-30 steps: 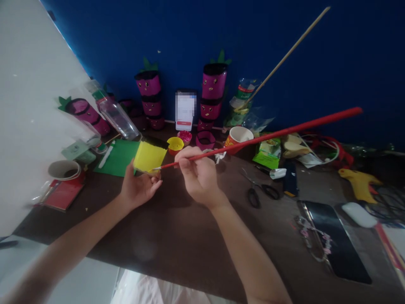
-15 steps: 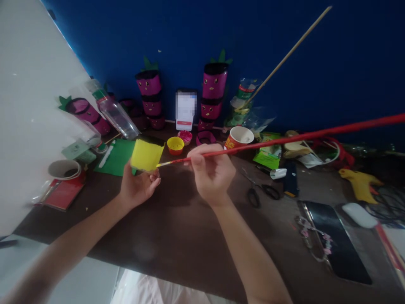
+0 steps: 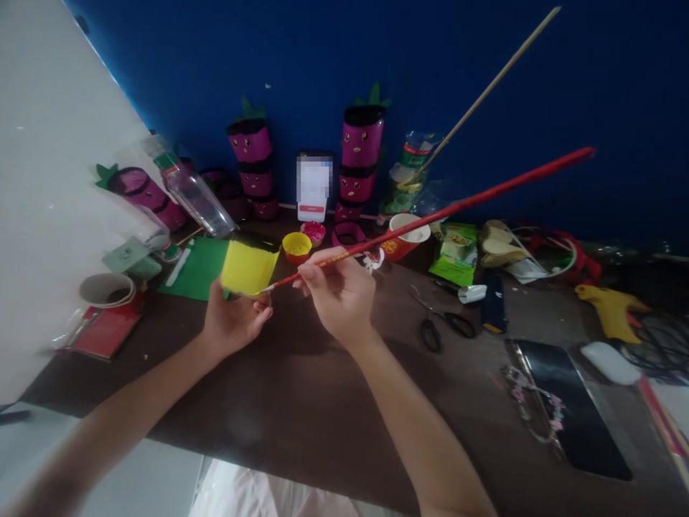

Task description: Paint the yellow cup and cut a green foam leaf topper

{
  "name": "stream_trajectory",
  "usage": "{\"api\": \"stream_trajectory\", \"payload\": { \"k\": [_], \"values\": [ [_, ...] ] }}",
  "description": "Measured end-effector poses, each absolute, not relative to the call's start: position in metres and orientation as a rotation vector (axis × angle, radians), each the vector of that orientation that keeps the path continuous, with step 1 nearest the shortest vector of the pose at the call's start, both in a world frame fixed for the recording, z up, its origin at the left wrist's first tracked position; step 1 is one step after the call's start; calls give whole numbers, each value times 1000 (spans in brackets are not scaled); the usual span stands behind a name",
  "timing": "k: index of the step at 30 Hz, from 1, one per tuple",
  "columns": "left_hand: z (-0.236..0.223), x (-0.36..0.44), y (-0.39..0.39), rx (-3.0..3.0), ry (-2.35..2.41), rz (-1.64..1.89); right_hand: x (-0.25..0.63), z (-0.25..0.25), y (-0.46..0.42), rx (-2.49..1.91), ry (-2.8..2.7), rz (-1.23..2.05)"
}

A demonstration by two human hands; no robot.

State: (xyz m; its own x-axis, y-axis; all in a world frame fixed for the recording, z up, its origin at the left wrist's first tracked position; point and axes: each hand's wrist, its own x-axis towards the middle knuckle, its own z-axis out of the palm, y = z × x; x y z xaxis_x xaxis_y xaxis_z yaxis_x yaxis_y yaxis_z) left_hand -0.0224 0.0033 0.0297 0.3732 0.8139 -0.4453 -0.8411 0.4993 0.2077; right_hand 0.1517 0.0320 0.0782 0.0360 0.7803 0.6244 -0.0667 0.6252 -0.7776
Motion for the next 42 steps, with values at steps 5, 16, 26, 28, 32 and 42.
{"api": "stream_trajectory", "payload": {
  "k": [5,16,26,28,32,42],
  "values": [
    [29,-22,3,-67,545,1061,153,76,35,-607,-1376,662],
    [30,-24,0,-70,499,1089,158,79,35,-607,-1360,653],
    [36,-29,-6,-106,429,1016,172,93,39,-551,-1517,972],
    [35,-28,-6,-112,441,1036,170,95,37,-580,-1555,952],
    [32,-29,-6,-112,426,1041,166,95,34,-570,-1576,917],
    [23,-29,-5,-43,375,1061,165,95,32,-582,-1628,838]
  ]
}}
